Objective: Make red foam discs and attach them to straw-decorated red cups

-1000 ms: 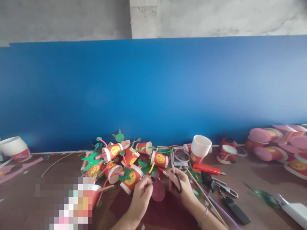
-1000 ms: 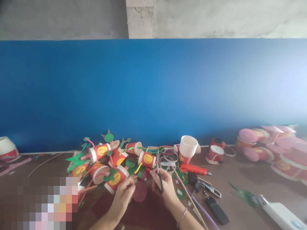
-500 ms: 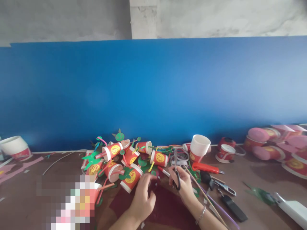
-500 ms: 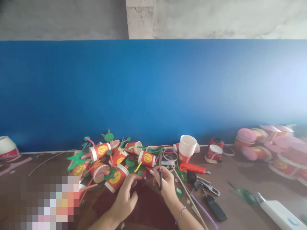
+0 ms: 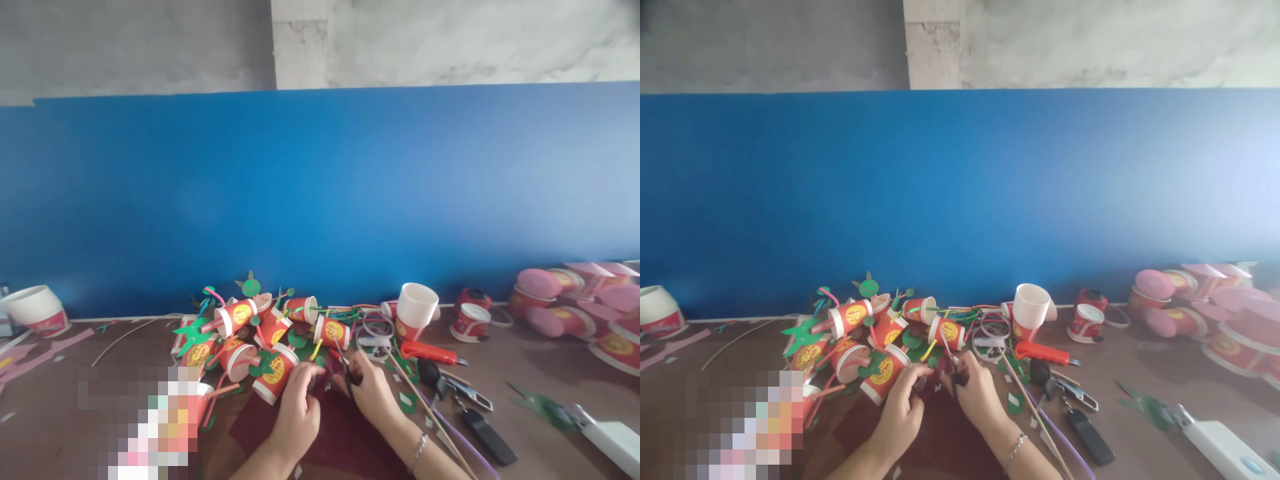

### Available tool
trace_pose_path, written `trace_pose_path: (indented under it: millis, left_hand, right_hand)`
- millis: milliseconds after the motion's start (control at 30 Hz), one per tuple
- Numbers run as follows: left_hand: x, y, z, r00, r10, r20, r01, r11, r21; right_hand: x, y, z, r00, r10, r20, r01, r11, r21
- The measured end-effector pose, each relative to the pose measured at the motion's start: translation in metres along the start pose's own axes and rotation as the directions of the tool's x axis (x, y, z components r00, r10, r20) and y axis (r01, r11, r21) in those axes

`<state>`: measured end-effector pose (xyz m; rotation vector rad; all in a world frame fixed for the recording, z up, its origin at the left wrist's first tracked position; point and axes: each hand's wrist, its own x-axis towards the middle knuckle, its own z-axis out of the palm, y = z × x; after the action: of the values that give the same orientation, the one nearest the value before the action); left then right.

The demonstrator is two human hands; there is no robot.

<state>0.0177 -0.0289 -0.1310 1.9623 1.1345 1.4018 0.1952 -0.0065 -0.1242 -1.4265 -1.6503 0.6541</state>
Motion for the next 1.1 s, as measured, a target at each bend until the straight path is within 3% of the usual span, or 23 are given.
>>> trace_pose_path:
  millis: [100,200,533,767,1100]
  left_hand:
    - [0.0,0.006,-0.002,0.999,0.03,0.019,-0.03,1.0,-0.001]
    - [0.0,0.007,-0.003,0.999,0.043,0.013,-0.043,0.999,-0.001]
    - [-0.001,0.012,0.001,0.993,0.12,0.0,-0.12,0.992,0.032]
    - [0.0,0.017,0.0,0.988,0.155,-0.016,-0.154,0.988,0.023]
    - [-0.003,0.024,-0.002,0.986,0.164,0.037,-0.168,0.969,0.183]
  right_hand:
    - [0.001,-0.002,-0.002,1.0,-0.006,0.031,0.011,0.988,-0.157]
    - [0.001,-0.006,-0.004,0.999,-0.009,0.048,0.019,0.979,-0.205]
    - [0.0,-0.008,-0.002,0.983,-0.132,0.125,0.149,0.979,-0.139]
    - [0.003,-0.004,-0.005,0.973,-0.155,0.171,0.191,0.956,-0.223]
    - [-0.001,-0.009,-0.005,0.951,-0.24,0.196,0.285,0.927,-0.243]
